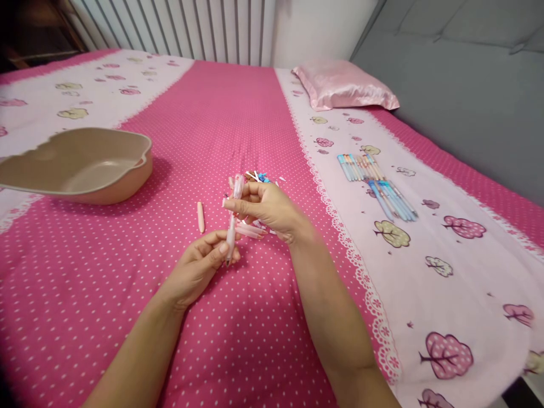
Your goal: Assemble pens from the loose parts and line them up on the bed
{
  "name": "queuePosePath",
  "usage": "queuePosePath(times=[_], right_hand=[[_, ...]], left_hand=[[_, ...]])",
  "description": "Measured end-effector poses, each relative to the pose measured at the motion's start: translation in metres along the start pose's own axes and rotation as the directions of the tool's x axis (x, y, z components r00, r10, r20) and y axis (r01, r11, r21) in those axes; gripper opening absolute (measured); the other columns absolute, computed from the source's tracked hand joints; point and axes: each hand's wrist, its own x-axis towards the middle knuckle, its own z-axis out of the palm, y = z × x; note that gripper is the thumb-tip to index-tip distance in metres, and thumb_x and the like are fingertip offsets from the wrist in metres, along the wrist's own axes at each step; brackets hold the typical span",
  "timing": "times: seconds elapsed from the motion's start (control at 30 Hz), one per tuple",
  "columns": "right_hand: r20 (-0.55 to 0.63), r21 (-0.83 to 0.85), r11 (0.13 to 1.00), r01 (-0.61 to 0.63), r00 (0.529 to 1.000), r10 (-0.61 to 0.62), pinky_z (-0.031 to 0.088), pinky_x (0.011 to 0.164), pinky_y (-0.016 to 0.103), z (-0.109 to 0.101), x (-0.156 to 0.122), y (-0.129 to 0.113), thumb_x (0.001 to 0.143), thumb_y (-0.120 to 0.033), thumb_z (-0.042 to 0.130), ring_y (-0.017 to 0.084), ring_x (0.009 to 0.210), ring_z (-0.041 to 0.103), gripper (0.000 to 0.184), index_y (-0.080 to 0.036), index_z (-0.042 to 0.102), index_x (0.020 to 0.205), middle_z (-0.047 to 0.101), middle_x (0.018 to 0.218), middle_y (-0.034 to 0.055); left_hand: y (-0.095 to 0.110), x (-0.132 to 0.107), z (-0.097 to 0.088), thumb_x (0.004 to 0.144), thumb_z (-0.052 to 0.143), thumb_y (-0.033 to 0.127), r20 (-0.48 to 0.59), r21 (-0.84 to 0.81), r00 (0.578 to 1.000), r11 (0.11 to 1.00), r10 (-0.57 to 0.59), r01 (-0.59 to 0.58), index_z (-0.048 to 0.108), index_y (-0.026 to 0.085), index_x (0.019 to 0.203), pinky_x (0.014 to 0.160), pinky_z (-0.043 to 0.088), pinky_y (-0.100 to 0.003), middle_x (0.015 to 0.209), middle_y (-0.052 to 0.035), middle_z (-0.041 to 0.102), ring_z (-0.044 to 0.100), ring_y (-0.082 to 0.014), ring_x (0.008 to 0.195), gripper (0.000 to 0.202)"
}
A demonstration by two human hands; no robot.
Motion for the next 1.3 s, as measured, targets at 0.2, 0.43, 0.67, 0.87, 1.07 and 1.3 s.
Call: queuePosePath(times=[0.2, 0.43, 0.67, 0.87, 1.07, 1.3], right_hand=[[-0.023, -0.041, 0.999, 0.0, 1.0, -0.001, 0.04, 0.052, 0.02, -0.0014, -0.0002, -0.0009, 0.065, -0.026, 0.078, 0.008, 0.063, 0.053, 0.029, -0.014, 0.068, 0.09, 0.064, 0.078, 0.0012], [0.057, 0.078, 0.997, -0.02, 0.998, 0.015, 0.045, 0.057, 0.018, -0.0046, 0.0002, 0.0, 0.075, -0.019, 0.071, 0.008, 0.072, 0.058, 0.035, -0.018, 0.064, 0.108, 0.069, 0.091, 0.0034], [0.065, 0.099, 0.994, -0.045, 0.997, 0.038, 0.047, 0.061, 0.019, -0.0013, -0.0009, -0.0043, 0.078, -0.013, 0.065, 0.01, 0.075, 0.058, 0.037, -0.016, 0.061, 0.115, 0.068, 0.097, 0.0058], [0.091, 0.075, 0.997, -0.028, 0.996, 0.021, 0.047, 0.062, 0.018, -0.0014, -0.0014, -0.0044, 0.08, -0.013, 0.062, 0.009, 0.076, 0.058, 0.039, -0.016, 0.059, 0.118, 0.067, 0.1, 0.0061], [0.107, 0.04, 0.999, -0.024, 0.994, 0.019, 0.047, 0.063, 0.02, -0.0012, -0.0016, -0.0036, 0.08, -0.015, 0.064, 0.01, 0.077, 0.059, 0.038, -0.016, 0.06, 0.117, 0.068, 0.099, 0.0058], [0.123, -0.003, 1.0, -0.012, 0.992, 0.012, 0.046, 0.062, 0.021, -0.0034, -0.0002, -0.0007, 0.078, -0.02, 0.068, 0.012, 0.079, 0.06, 0.038, -0.018, 0.061, 0.115, 0.069, 0.097, 0.0057]], left_hand=[[0.0008, 0.0002, 0.0002, 0.084, 0.063, 0.033, 0.022, -0.005, 1.0, 1.0, -0.004, 0.004, 0.068, 0.017, 0.098, 0.07, 0.04, -0.024, 0.074, -0.0017, 0.065, 0.055, -0.0103, 0.069, 0.022], [0.0016, 0.0003, 0.001, 0.086, 0.059, 0.032, 0.045, -0.035, 0.999, 0.999, -0.017, 0.018, 0.069, 0.015, 0.099, 0.072, 0.041, -0.027, 0.074, -0.0042, 0.066, 0.056, -0.0134, 0.07, 0.023], [0.0009, 0.0005, 0.0009, 0.086, 0.058, 0.03, 0.049, -0.065, 0.998, 0.997, -0.027, 0.03, 0.069, 0.014, 0.1, 0.071, 0.04, -0.027, 0.073, -0.0044, 0.066, 0.057, -0.0138, 0.069, 0.024], [0.0033, 0.0005, 0.0018, 0.086, 0.058, 0.031, 0.047, -0.065, 0.998, 0.997, -0.037, 0.04, 0.069, 0.014, 0.098, 0.071, 0.041, -0.027, 0.072, -0.0041, 0.066, 0.056, -0.0132, 0.068, 0.023], [0.0029, 0.0, 0.0019, 0.085, 0.06, 0.031, 0.043, -0.066, 0.999, 0.997, -0.029, 0.032, 0.07, 0.014, 0.097, 0.07, 0.041, -0.026, 0.072, -0.0042, 0.066, 0.056, -0.0129, 0.068, 0.023], [0.0037, -0.0008, 0.0022, 0.085, 0.061, 0.031, 0.033, -0.056, 0.999, 0.998, -0.019, 0.02, 0.07, 0.015, 0.098, 0.071, 0.041, -0.027, 0.072, -0.0039, 0.066, 0.055, -0.0135, 0.068, 0.023]])
